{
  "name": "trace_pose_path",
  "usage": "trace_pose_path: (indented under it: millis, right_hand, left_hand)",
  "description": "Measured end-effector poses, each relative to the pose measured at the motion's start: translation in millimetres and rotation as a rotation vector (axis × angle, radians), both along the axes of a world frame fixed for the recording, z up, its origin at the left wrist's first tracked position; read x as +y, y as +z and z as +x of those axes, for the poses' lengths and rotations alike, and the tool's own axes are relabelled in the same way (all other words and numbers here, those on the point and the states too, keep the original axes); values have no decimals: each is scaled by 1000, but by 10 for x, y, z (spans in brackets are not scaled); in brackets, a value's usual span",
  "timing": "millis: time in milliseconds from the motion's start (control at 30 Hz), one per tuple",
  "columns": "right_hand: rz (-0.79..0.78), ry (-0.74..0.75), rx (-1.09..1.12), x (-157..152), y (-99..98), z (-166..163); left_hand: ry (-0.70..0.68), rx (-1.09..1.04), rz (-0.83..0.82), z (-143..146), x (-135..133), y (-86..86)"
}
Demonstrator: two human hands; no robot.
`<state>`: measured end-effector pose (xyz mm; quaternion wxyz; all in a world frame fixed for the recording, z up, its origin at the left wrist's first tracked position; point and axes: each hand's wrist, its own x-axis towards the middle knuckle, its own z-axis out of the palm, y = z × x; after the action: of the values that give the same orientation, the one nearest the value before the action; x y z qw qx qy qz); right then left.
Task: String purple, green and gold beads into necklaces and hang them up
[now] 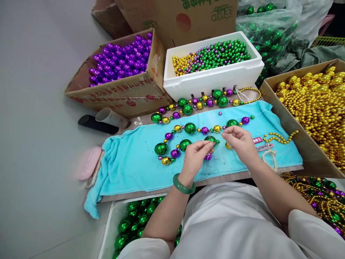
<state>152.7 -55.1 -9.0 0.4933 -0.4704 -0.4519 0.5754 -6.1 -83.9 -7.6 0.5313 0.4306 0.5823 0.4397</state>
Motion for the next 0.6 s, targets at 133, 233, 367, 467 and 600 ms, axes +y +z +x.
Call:
trace_pose_path:
  millis: [133,233,367,467,600]
  right_hand:
    - [59,-27,-102,-20,23,-27]
    - [86,-53,-128,-32,43,-43]
    - [117,-57,-148,-40,84,-54]
    - [79,-32,-80,-44,97,-69]
    - [68,-16,-56,-42,82,-82]
  left_hand:
    - [-24,-3,2,19,-14,-17]
    - [-33,-12,-7,26,-14,-24]
    - [-57,-13,-3,35,-9,-47]
    - [-78,-7,7,51,-7,-75]
    - [-93,-5,17,72,-11,-97]
